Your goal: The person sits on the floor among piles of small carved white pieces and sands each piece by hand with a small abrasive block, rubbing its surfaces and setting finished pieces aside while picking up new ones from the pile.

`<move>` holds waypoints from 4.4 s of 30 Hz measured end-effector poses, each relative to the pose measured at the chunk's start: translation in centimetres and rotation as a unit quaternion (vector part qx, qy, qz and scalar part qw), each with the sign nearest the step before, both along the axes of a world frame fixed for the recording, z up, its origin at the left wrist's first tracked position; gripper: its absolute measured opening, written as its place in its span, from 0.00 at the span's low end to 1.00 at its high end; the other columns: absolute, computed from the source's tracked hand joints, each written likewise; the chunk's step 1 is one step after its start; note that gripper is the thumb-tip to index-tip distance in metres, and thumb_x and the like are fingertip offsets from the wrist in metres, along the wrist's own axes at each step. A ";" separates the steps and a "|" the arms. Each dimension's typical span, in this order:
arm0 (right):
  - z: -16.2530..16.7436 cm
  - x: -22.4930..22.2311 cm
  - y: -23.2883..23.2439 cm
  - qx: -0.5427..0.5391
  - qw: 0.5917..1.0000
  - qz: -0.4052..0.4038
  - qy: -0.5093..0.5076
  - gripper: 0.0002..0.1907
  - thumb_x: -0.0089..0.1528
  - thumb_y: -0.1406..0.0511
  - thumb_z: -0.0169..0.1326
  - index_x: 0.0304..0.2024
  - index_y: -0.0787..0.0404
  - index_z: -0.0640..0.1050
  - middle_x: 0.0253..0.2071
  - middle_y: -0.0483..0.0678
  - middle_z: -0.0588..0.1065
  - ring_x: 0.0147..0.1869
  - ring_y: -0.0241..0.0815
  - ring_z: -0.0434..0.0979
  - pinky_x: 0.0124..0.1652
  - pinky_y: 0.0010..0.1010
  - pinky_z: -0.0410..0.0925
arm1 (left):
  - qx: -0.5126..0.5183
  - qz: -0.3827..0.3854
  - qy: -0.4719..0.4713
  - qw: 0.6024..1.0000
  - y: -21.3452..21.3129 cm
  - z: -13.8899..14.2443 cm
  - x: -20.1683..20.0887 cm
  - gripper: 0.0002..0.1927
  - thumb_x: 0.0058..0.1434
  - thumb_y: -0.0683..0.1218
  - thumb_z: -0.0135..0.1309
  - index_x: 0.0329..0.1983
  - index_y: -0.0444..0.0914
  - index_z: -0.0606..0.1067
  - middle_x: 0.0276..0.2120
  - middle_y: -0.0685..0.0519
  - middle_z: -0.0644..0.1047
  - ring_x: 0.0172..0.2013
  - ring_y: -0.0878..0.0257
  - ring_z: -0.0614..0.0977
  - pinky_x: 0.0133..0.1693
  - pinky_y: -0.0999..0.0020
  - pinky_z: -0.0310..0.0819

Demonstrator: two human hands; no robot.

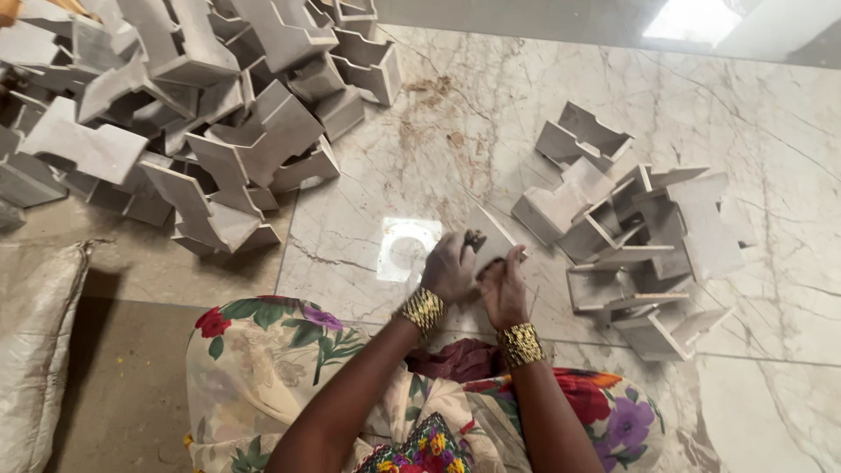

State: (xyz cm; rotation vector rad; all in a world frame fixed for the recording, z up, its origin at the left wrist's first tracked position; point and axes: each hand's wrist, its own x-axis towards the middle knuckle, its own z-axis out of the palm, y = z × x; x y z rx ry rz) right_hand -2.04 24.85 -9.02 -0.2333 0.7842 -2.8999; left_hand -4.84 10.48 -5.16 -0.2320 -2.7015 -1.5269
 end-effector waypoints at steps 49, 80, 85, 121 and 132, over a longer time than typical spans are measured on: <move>6.7 2.6 -3.4 0.115 0.960 -0.018 -0.255 0.30 0.67 0.47 0.36 0.66 0.53 0.63 0.55 0.48 0.77 0.59 0.44 0.79 0.51 0.43 0.77 | -0.072 -0.071 0.268 0.958 -0.5 6.6 0.9 0.06 0.71 0.39 0.44 0.44 0.33 0.72 0.36 0.46 0.72 0.38 0.56 0.78 0.37 0.66 0.80; 2.7 0.0 2.9 0.058 0.987 -0.125 -0.084 0.33 0.73 0.47 0.38 0.66 0.68 0.67 0.57 0.61 0.75 0.60 0.56 0.76 0.62 0.49 0.69 | -0.169 -0.143 0.354 0.909 -1.4 1.8 4.2 0.13 0.62 0.39 0.53 0.50 0.36 0.75 0.44 0.46 0.73 0.51 0.52 0.77 0.54 0.59 0.77; 4.9 0.7 0.3 -0.037 0.984 -0.081 -0.156 0.35 0.72 0.47 0.38 0.68 0.68 0.66 0.60 0.61 0.75 0.61 0.55 0.77 0.63 0.45 0.69 | -0.115 -0.029 0.238 0.964 -1.5 1.8 1.8 0.17 0.60 0.33 0.51 0.53 0.32 0.75 0.43 0.45 0.73 0.48 0.52 0.78 0.45 0.63 0.81; 3.0 1.2 -0.8 0.213 0.949 -0.028 -0.230 0.10 0.70 0.65 0.51 0.47 0.67 0.76 0.41 0.48 0.77 0.45 0.39 0.78 0.47 0.33 0.73 | -0.214 -0.124 0.329 0.911 -6.0 -2.3 1.6 0.06 0.57 0.41 0.56 0.37 0.39 0.79 0.41 0.50 0.78 0.46 0.55 0.79 0.49 0.58 0.74; 0.0 -1.6 4.2 0.105 0.952 -0.144 -0.247 0.14 0.70 0.61 0.45 0.49 0.64 0.76 0.38 0.51 0.77 0.41 0.46 0.78 0.43 0.38 0.74 | -0.368 -0.408 0.201 0.811 -6.3 -4.6 6.8 0.18 0.69 0.54 0.59 0.28 0.38 0.79 0.38 0.50 0.79 0.39 0.59 0.82 0.43 0.62 0.80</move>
